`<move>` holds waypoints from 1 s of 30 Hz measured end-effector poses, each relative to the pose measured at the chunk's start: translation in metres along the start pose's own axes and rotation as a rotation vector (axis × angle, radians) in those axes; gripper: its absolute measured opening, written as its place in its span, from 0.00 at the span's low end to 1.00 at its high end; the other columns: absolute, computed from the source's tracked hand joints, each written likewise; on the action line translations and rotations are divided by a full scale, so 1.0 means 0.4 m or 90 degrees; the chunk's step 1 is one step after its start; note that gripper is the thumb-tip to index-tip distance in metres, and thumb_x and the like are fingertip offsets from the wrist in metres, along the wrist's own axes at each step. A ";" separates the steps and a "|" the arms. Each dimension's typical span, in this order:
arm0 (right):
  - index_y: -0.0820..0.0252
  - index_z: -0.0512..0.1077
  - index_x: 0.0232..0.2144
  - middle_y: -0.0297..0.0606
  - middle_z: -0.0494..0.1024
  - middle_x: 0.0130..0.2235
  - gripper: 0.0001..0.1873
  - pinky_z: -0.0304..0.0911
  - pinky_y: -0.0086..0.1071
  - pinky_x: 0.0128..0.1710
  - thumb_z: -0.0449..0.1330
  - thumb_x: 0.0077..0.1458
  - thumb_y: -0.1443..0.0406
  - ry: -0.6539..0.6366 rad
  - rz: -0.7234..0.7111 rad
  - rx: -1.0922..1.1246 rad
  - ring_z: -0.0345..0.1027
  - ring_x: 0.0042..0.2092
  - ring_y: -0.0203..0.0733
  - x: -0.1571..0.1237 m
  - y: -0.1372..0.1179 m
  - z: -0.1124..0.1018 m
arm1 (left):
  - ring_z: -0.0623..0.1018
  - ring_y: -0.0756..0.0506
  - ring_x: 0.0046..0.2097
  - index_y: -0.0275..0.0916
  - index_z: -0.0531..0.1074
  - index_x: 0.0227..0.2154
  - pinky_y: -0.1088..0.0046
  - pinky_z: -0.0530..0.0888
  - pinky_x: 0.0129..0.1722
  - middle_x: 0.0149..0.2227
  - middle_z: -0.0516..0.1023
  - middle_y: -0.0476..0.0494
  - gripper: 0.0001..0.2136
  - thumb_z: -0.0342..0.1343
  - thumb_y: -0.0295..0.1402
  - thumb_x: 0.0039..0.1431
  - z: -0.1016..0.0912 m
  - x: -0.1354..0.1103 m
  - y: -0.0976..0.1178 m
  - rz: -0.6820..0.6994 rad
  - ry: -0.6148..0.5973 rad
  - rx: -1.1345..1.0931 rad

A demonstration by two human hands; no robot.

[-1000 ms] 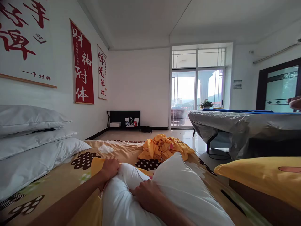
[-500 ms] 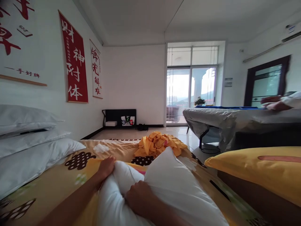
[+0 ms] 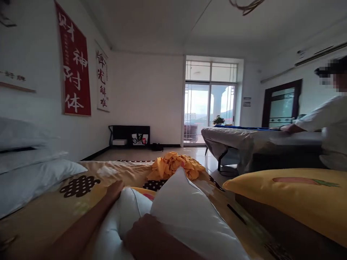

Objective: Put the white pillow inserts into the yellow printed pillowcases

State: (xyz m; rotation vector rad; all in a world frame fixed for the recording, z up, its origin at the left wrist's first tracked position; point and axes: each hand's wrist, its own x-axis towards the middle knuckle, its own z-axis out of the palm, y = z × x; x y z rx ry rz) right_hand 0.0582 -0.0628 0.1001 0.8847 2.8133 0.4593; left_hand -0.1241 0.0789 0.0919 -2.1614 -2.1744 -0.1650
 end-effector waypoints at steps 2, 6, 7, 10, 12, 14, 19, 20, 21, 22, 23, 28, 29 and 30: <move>0.59 0.76 0.33 0.38 0.81 0.31 0.06 0.64 0.34 0.26 0.59 0.53 0.65 -0.004 -0.021 0.013 0.76 0.33 0.46 0.006 0.001 -0.004 | 0.75 0.45 0.44 0.34 0.71 0.41 0.60 0.72 0.46 0.43 0.75 0.42 0.13 0.52 0.39 0.62 -0.024 0.024 0.035 0.022 0.012 -0.005; 0.59 0.76 0.32 0.39 0.80 0.32 0.09 0.63 0.34 0.28 0.55 0.54 0.67 0.018 -0.011 0.039 0.75 0.34 0.47 0.037 0.009 0.010 | 0.75 0.44 0.44 0.35 0.72 0.39 0.62 0.71 0.45 0.40 0.76 0.43 0.09 0.53 0.35 0.61 -0.084 0.014 0.144 0.124 0.070 -0.014; 0.59 0.76 0.33 0.40 0.80 0.32 0.10 0.63 0.34 0.29 0.54 0.55 0.67 0.033 -0.001 0.047 0.75 0.34 0.46 0.044 0.020 0.015 | 0.75 0.44 0.44 0.36 0.72 0.38 0.63 0.70 0.44 0.40 0.76 0.42 0.08 0.53 0.33 0.59 -0.094 -0.004 0.171 0.151 0.084 -0.014; 0.55 0.76 0.38 0.41 0.80 0.37 0.13 0.62 0.33 0.34 0.53 0.55 0.66 0.110 0.049 0.083 0.74 0.40 0.46 0.045 0.090 0.037 | 0.76 0.41 0.44 0.37 0.73 0.39 0.65 0.70 0.43 0.41 0.77 0.40 0.10 0.53 0.29 0.54 -0.100 -0.063 0.225 0.218 0.105 -0.011; 0.50 0.75 0.44 0.40 0.80 0.41 0.16 0.62 0.32 0.36 0.53 0.55 0.66 0.143 0.122 0.100 0.73 0.43 0.46 0.028 0.160 0.060 | 0.76 0.40 0.43 0.37 0.72 0.40 0.65 0.70 0.42 0.41 0.77 0.38 0.11 0.51 0.27 0.54 -0.087 -0.087 0.221 0.233 0.108 -0.008; 0.43 0.69 0.52 0.39 0.80 0.39 0.23 0.61 0.32 0.35 0.52 0.55 0.68 0.135 0.195 0.094 0.74 0.40 0.46 0.005 0.224 0.089 | 0.77 0.39 0.42 0.34 0.72 0.41 0.64 0.70 0.41 0.41 0.77 0.35 0.13 0.48 0.23 0.54 -0.066 -0.092 0.187 0.212 0.111 -0.009; 0.41 0.65 0.56 0.39 0.80 0.33 0.25 0.60 0.31 0.32 0.51 0.58 0.67 0.139 0.258 0.023 0.74 0.34 0.44 0.016 0.273 0.096 | 0.78 0.38 0.40 0.35 0.72 0.41 0.66 0.69 0.37 0.37 0.79 0.35 0.14 0.49 0.22 0.52 -0.049 -0.068 0.114 0.153 0.130 -0.060; 0.44 0.69 0.53 0.39 0.80 0.32 0.22 0.60 0.31 0.31 0.51 0.59 0.67 0.151 0.242 0.000 0.74 0.33 0.43 0.035 0.271 0.077 | 0.78 0.40 0.39 0.37 0.73 0.39 0.68 0.69 0.36 0.36 0.79 0.38 0.12 0.49 0.24 0.52 -0.063 -0.062 0.119 0.158 0.140 -0.080; 0.48 0.73 0.48 0.40 0.80 0.32 0.18 0.61 0.32 0.31 0.51 0.59 0.67 0.163 0.220 -0.022 0.73 0.33 0.43 0.057 0.272 0.052 | 0.78 0.42 0.38 0.38 0.73 0.36 0.71 0.68 0.35 0.35 0.79 0.41 0.10 0.49 0.26 0.54 -0.083 -0.056 0.129 0.167 0.153 -0.100; 0.53 0.76 0.43 0.41 0.80 0.33 0.16 0.61 0.32 0.33 0.51 0.59 0.67 0.172 0.194 -0.039 0.73 0.34 0.43 0.080 0.276 0.024 | 0.77 0.45 0.37 0.39 0.72 0.35 0.73 0.68 0.35 0.34 0.79 0.43 0.08 0.48 0.27 0.55 -0.106 -0.048 0.142 0.174 0.171 -0.120; 0.57 0.77 0.39 0.43 0.79 0.34 0.15 0.62 0.33 0.35 0.51 0.59 0.68 0.181 0.172 -0.052 0.72 0.35 0.43 0.102 0.286 -0.002 | 0.77 0.47 0.38 0.40 0.71 0.35 0.75 0.67 0.35 0.35 0.79 0.45 0.08 0.47 0.28 0.57 -0.130 -0.039 0.157 0.176 0.190 -0.137; 0.64 0.74 0.44 0.50 0.76 0.45 0.17 0.54 0.43 0.52 0.47 0.62 0.69 0.223 0.174 -0.062 0.66 0.49 0.48 0.151 0.374 -0.003 | 0.76 0.44 0.43 0.38 0.66 0.46 0.71 0.67 0.37 0.41 0.77 0.40 0.13 0.40 0.31 0.63 -0.125 0.012 0.195 0.109 0.219 -0.165; 0.63 0.73 0.45 0.50 0.75 0.45 0.17 0.53 0.44 0.54 0.46 0.62 0.69 0.220 0.191 -0.056 0.65 0.50 0.48 0.149 0.385 0.027 | 0.77 0.42 0.42 0.38 0.67 0.46 0.70 0.67 0.37 0.41 0.78 0.38 0.14 0.41 0.31 0.63 -0.089 0.017 0.191 0.095 0.200 -0.162; 0.62 0.73 0.47 0.49 0.75 0.45 0.17 0.53 0.44 0.54 0.47 0.62 0.69 0.213 0.211 -0.049 0.65 0.50 0.48 0.144 0.391 0.060 | 0.77 0.41 0.42 0.37 0.67 0.46 0.69 0.67 0.37 0.40 0.78 0.37 0.13 0.42 0.31 0.62 -0.046 0.020 0.185 0.087 0.176 -0.159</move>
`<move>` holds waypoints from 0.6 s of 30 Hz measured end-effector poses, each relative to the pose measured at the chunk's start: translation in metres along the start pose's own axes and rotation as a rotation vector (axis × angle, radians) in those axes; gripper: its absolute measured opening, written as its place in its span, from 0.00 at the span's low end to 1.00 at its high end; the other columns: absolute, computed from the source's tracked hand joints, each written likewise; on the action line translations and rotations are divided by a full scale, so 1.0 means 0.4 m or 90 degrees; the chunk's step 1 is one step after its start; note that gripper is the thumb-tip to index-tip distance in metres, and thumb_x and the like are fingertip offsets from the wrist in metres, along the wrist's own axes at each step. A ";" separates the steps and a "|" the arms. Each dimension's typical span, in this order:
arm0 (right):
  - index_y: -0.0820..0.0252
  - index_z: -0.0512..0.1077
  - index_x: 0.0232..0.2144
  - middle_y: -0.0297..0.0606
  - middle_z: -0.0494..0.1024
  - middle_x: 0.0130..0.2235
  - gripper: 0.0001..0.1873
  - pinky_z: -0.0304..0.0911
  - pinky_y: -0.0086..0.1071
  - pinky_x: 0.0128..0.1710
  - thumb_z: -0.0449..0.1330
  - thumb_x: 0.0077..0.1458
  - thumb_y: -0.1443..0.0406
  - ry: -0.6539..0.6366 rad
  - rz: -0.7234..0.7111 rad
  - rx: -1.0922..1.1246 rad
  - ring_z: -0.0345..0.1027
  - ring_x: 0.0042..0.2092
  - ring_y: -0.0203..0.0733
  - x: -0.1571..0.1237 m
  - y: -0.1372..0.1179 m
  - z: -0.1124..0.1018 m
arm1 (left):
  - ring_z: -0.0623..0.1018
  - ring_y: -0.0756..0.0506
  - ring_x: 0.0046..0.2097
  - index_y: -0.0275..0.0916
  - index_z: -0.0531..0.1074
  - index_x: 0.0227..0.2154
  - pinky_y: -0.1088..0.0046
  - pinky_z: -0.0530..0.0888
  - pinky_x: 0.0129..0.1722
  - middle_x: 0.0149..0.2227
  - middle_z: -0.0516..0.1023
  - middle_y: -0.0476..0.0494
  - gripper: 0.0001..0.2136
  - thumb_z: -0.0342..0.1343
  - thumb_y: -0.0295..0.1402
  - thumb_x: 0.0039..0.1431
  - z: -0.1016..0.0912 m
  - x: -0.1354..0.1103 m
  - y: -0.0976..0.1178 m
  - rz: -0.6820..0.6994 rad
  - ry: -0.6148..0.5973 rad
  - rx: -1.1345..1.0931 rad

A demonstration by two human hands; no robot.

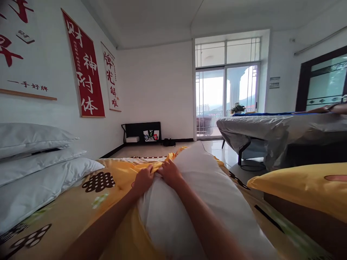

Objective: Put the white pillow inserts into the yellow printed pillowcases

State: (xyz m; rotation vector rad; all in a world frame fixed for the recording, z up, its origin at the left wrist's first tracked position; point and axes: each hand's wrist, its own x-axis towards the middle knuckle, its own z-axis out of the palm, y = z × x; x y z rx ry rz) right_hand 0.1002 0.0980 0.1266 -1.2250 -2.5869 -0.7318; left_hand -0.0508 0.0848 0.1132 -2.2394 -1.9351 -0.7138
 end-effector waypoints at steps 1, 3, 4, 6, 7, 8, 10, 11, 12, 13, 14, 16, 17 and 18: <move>0.60 0.71 0.50 0.49 0.75 0.46 0.18 0.54 0.44 0.54 0.48 0.61 0.70 -0.009 0.023 -0.001 0.65 0.51 0.48 -0.018 0.003 0.028 | 0.77 0.41 0.42 0.37 0.68 0.45 0.69 0.68 0.37 0.39 0.78 0.36 0.13 0.43 0.30 0.62 0.039 -0.012 -0.018 -0.007 -0.025 0.001; 0.58 0.65 0.56 0.50 0.72 0.51 0.22 0.55 0.44 0.53 0.48 0.61 0.69 -0.012 0.084 0.012 0.64 0.54 0.49 -0.059 -0.001 0.063 | 0.78 0.41 0.41 0.37 0.69 0.45 0.69 0.68 0.37 0.39 0.79 0.36 0.13 0.43 0.30 0.62 0.107 -0.028 -0.054 -0.017 -0.061 -0.005; 0.58 0.63 0.58 0.51 0.70 0.54 0.22 0.54 0.45 0.54 0.48 0.62 0.68 -0.004 0.113 0.033 0.62 0.56 0.49 -0.081 -0.006 0.066 | 0.78 0.41 0.42 0.37 0.69 0.45 0.70 0.69 0.37 0.39 0.79 0.36 0.13 0.43 0.30 0.62 0.131 -0.029 -0.071 -0.023 -0.070 -0.010; 0.55 0.63 0.58 0.49 0.65 0.59 0.21 0.52 0.46 0.57 0.47 0.64 0.63 0.021 0.126 0.115 0.58 0.59 0.49 -0.131 -0.023 0.044 | 0.78 0.42 0.43 0.38 0.69 0.45 0.69 0.69 0.38 0.40 0.79 0.37 0.13 0.42 0.32 0.63 0.158 -0.014 -0.099 -0.036 -0.071 -0.022; 0.52 0.64 0.57 0.46 0.64 0.60 0.21 0.51 0.46 0.58 0.47 0.64 0.61 0.026 0.097 0.168 0.58 0.59 0.47 -0.159 -0.034 0.026 | 0.78 0.42 0.44 0.38 0.69 0.46 0.69 0.69 0.39 0.41 0.79 0.38 0.13 0.42 0.32 0.63 0.164 -0.001 -0.111 -0.041 -0.070 -0.028; 0.49 0.64 0.57 0.43 0.65 0.60 0.21 0.49 0.47 0.59 0.48 0.63 0.58 0.020 0.052 0.218 0.58 0.59 0.46 -0.190 -0.046 0.009 | 0.77 0.42 0.45 0.38 0.69 0.45 0.69 0.70 0.40 0.41 0.79 0.38 0.13 0.42 0.32 0.63 0.169 0.012 -0.120 -0.044 -0.070 -0.034; 0.44 0.62 0.58 0.41 0.65 0.60 0.26 0.47 0.49 0.60 0.55 0.57 0.56 -0.026 -0.041 0.270 0.57 0.60 0.48 -0.249 -0.071 -0.007 | 0.77 0.42 0.46 0.37 0.69 0.45 0.68 0.70 0.43 0.43 0.78 0.39 0.12 0.44 0.32 0.63 0.180 0.038 -0.134 -0.053 -0.078 -0.049; 0.44 0.60 0.59 0.42 0.62 0.62 0.31 0.46 0.51 0.60 0.60 0.53 0.56 -0.059 -0.059 0.272 0.53 0.62 0.51 -0.274 -0.082 -0.001 | 0.76 0.43 0.46 0.36 0.69 0.45 0.67 0.70 0.44 0.44 0.78 0.39 0.12 0.45 0.32 0.63 0.188 0.048 -0.138 -0.058 -0.084 -0.057; 0.44 0.58 0.60 0.44 0.59 0.63 0.37 0.45 0.55 0.60 0.63 0.47 0.58 -0.096 -0.062 0.263 0.50 0.64 0.56 -0.293 -0.093 0.014 | 0.76 0.44 0.46 0.35 0.69 0.45 0.66 0.70 0.45 0.43 0.78 0.40 0.12 0.45 0.33 0.64 0.196 0.057 -0.139 -0.064 -0.092 -0.064; 0.44 0.57 0.61 0.45 0.55 0.65 0.42 0.44 0.58 0.59 0.65 0.44 0.60 -0.128 -0.055 0.250 0.46 0.65 0.59 -0.306 -0.103 0.036 | 0.77 0.44 0.45 0.34 0.69 0.45 0.64 0.71 0.46 0.42 0.78 0.40 0.12 0.45 0.33 0.64 0.203 0.063 -0.138 -0.068 -0.100 -0.071; 0.44 0.55 0.62 0.46 0.52 0.66 0.44 0.44 0.59 0.59 0.65 0.43 0.62 -0.150 -0.048 0.241 0.44 0.65 0.60 -0.313 -0.113 0.064 | 0.77 0.45 0.44 0.33 0.69 0.45 0.63 0.71 0.46 0.41 0.78 0.40 0.13 0.45 0.33 0.65 0.206 0.066 -0.135 -0.069 -0.107 -0.077; 0.42 0.52 0.63 0.43 0.51 0.66 0.43 0.45 0.60 0.58 0.61 0.46 0.65 -0.152 -0.047 0.240 0.45 0.65 0.57 -0.314 -0.127 0.118 | 0.77 0.44 0.44 0.33 0.70 0.45 0.63 0.71 0.45 0.40 0.78 0.38 0.13 0.45 0.33 0.64 0.197 0.063 -0.125 -0.060 -0.116 -0.091; 0.41 0.51 0.63 0.42 0.54 0.66 0.40 0.45 0.58 0.58 0.59 0.49 0.66 -0.135 -0.053 0.242 0.47 0.65 0.54 -0.312 -0.132 0.140 | 0.77 0.43 0.45 0.33 0.70 0.46 0.65 0.71 0.46 0.42 0.78 0.37 0.13 0.46 0.32 0.63 0.183 0.053 -0.121 -0.048 -0.115 -0.100; 0.42 0.52 0.63 0.41 0.56 0.65 0.38 0.47 0.56 0.58 0.57 0.52 0.66 -0.113 -0.065 0.240 0.50 0.64 0.52 -0.311 -0.135 0.157 | 0.76 0.43 0.47 0.34 0.70 0.47 0.67 0.70 0.48 0.44 0.78 0.37 0.13 0.48 0.31 0.62 0.163 0.035 -0.119 -0.029 -0.113 -0.111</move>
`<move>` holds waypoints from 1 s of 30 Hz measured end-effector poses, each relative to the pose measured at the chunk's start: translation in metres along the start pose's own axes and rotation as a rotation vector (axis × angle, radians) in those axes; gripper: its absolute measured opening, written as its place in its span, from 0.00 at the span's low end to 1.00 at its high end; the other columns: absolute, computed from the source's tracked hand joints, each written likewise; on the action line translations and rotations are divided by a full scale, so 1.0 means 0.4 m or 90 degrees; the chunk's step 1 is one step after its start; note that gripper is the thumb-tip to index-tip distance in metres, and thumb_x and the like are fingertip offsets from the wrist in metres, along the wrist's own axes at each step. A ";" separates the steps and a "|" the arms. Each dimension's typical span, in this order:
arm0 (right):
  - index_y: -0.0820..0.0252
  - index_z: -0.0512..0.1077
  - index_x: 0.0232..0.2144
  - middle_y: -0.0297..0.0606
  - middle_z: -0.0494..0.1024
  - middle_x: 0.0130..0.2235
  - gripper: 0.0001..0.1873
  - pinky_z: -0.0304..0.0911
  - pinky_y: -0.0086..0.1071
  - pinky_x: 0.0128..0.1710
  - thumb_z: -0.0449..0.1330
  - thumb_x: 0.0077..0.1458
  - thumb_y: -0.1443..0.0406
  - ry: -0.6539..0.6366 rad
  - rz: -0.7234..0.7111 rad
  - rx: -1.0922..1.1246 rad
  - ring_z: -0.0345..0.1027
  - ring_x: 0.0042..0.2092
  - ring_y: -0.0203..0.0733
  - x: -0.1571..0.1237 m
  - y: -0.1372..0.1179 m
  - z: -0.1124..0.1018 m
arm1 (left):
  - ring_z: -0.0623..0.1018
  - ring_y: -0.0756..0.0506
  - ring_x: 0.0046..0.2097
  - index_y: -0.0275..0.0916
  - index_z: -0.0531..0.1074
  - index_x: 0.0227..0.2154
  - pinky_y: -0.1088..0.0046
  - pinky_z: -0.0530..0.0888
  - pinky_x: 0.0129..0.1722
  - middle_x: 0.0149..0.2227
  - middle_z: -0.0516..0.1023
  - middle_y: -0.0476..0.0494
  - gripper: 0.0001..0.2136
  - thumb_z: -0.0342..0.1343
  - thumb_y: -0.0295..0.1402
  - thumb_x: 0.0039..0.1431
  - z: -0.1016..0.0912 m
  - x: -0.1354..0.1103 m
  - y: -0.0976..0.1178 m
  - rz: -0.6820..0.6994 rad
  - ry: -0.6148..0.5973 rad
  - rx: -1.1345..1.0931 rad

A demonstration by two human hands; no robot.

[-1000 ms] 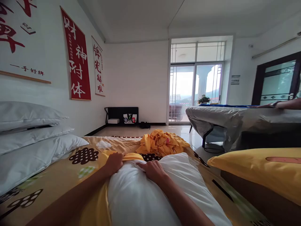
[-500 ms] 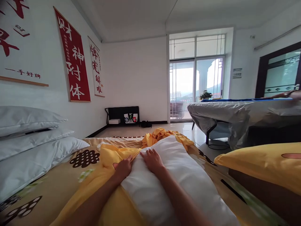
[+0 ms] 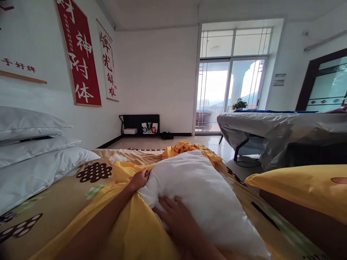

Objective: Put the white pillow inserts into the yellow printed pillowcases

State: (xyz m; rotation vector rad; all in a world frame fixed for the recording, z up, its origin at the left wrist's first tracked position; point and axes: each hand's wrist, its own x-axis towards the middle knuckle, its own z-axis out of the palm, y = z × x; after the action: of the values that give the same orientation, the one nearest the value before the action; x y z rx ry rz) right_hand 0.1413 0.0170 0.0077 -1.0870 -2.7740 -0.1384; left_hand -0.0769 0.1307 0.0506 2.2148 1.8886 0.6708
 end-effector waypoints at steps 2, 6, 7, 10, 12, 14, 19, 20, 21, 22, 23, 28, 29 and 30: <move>0.45 0.56 0.61 0.43 0.62 0.62 0.32 0.50 0.52 0.57 0.56 0.55 0.66 0.052 -0.026 -0.032 0.55 0.61 0.51 0.000 0.006 0.021 | 0.71 0.45 0.54 0.39 0.68 0.51 0.72 0.66 0.54 0.52 0.73 0.40 0.16 0.50 0.32 0.61 -0.040 -0.075 -0.002 0.053 0.012 -0.026; 0.52 0.65 0.56 0.45 0.72 0.54 0.23 0.53 0.44 0.54 0.55 0.58 0.65 0.177 -0.070 -0.113 0.64 0.54 0.48 -0.009 0.011 0.030 | 0.62 0.46 0.62 0.45 0.63 0.56 0.69 0.60 0.60 0.62 0.63 0.46 0.20 0.49 0.35 0.61 -0.092 -0.321 -0.059 0.275 0.093 0.025; 0.52 0.65 0.56 0.45 0.74 0.52 0.22 0.53 0.43 0.53 0.55 0.58 0.64 0.191 -0.078 -0.119 0.66 0.52 0.47 -0.006 0.010 0.026 | 0.62 0.46 0.62 0.45 0.60 0.58 0.69 0.60 0.60 0.62 0.62 0.45 0.23 0.50 0.35 0.60 -0.092 -0.382 -0.080 0.362 0.092 0.088; 0.51 0.65 0.56 0.43 0.76 0.48 0.23 0.53 0.41 0.51 0.55 0.58 0.65 0.183 -0.082 -0.113 0.68 0.47 0.45 0.027 -0.003 -0.019 | 0.63 0.45 0.61 0.46 0.62 0.57 0.68 0.60 0.58 0.60 0.66 0.44 0.24 0.54 0.38 0.58 -0.066 -0.502 -0.131 0.580 0.163 0.223; 0.51 0.63 0.57 0.42 0.76 0.46 0.24 0.53 0.41 0.49 0.53 0.58 0.67 0.177 -0.069 -0.105 0.68 0.45 0.45 0.064 -0.018 -0.070 | 0.61 0.43 0.62 0.50 0.64 0.56 0.65 0.58 0.58 0.60 0.66 0.45 0.22 0.52 0.45 0.59 -0.039 -0.516 -0.145 0.634 0.202 0.280; 0.51 0.61 0.59 0.41 0.77 0.45 0.26 0.51 0.41 0.49 0.52 0.58 0.69 0.181 -0.051 -0.096 0.67 0.45 0.44 0.100 -0.035 -0.123 | 0.61 0.42 0.61 0.52 0.65 0.54 0.61 0.55 0.57 0.59 0.67 0.45 0.19 0.51 0.46 0.61 -0.016 -0.488 -0.141 0.609 0.239 0.318; 0.48 0.63 0.56 0.37 0.76 0.43 0.23 0.50 0.40 0.50 0.52 0.59 0.70 0.173 -0.048 -0.112 0.65 0.44 0.43 0.130 -0.060 -0.131 | 0.70 0.48 0.40 0.41 0.70 0.30 0.67 0.60 0.47 0.33 0.75 0.49 0.04 0.54 0.31 0.61 0.002 -0.405 -0.078 0.682 0.333 0.231; 0.50 0.67 0.52 0.37 0.75 0.42 0.19 0.50 0.40 0.49 0.53 0.60 0.68 0.166 -0.055 -0.127 0.64 0.43 0.43 0.128 -0.061 -0.107 | 0.69 0.49 0.37 0.40 0.69 0.28 0.68 0.60 0.45 0.30 0.72 0.50 0.05 0.55 0.30 0.60 0.003 -0.404 -0.061 0.714 0.320 0.216; 0.52 0.71 0.47 0.38 0.75 0.40 0.14 0.51 0.40 0.48 0.55 0.59 0.67 0.158 -0.063 -0.144 0.64 0.42 0.44 0.128 -0.061 -0.080 | 0.67 0.50 0.34 0.40 0.68 0.28 0.69 0.61 0.43 0.28 0.70 0.52 0.04 0.55 0.30 0.59 0.006 -0.408 -0.045 0.739 0.307 0.200; 0.54 0.73 0.42 0.39 0.74 0.39 0.09 0.52 0.39 0.46 0.56 0.59 0.66 0.151 -0.073 -0.161 0.63 0.42 0.45 0.130 -0.062 -0.053 | 0.66 0.50 0.33 0.40 0.68 0.29 0.69 0.61 0.42 0.28 0.69 0.53 0.04 0.56 0.29 0.58 0.012 -0.415 -0.030 0.756 0.301 0.185; 0.56 0.73 0.38 0.39 0.74 0.39 0.07 0.53 0.39 0.44 0.56 0.59 0.65 0.145 -0.085 -0.176 0.63 0.41 0.45 0.135 -0.063 -0.030 | 0.66 0.51 0.32 0.41 0.67 0.29 0.69 0.60 0.41 0.27 0.69 0.54 0.04 0.56 0.29 0.57 0.022 -0.423 -0.017 0.767 0.301 0.166; 0.61 0.73 0.36 0.42 0.73 0.38 0.08 0.54 0.41 0.41 0.54 0.59 0.67 0.136 -0.097 -0.228 0.62 0.41 0.47 0.205 -0.065 -0.010 | 0.65 0.51 0.31 0.42 0.67 0.32 0.71 0.61 0.35 0.26 0.67 0.53 0.02 0.55 0.29 0.58 0.124 -0.415 0.020 0.764 0.268 0.133; 0.62 0.74 0.35 0.43 0.73 0.38 0.09 0.54 0.42 0.41 0.53 0.59 0.68 0.128 -0.087 -0.234 0.62 0.42 0.48 0.215 -0.060 -0.015 | 0.66 0.51 0.32 0.42 0.67 0.32 0.71 0.61 0.34 0.27 0.68 0.52 0.02 0.56 0.31 0.58 0.146 -0.406 0.023 0.743 0.241 0.139; 0.62 0.74 0.34 0.44 0.73 0.38 0.09 0.54 0.42 0.42 0.54 0.59 0.69 0.118 -0.078 -0.232 0.62 0.43 0.48 0.220 -0.053 -0.019 | 0.67 0.50 0.32 0.41 0.68 0.31 0.71 0.62 0.33 0.27 0.68 0.51 0.03 0.57 0.32 0.58 0.163 -0.399 0.024 0.710 0.210 0.148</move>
State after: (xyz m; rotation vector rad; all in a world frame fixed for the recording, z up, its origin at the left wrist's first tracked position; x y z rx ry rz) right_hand 0.0642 0.0589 0.0303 -0.9155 -2.7057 -0.7448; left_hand -0.0570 -0.0146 -0.0407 3.4082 0.6351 1.0109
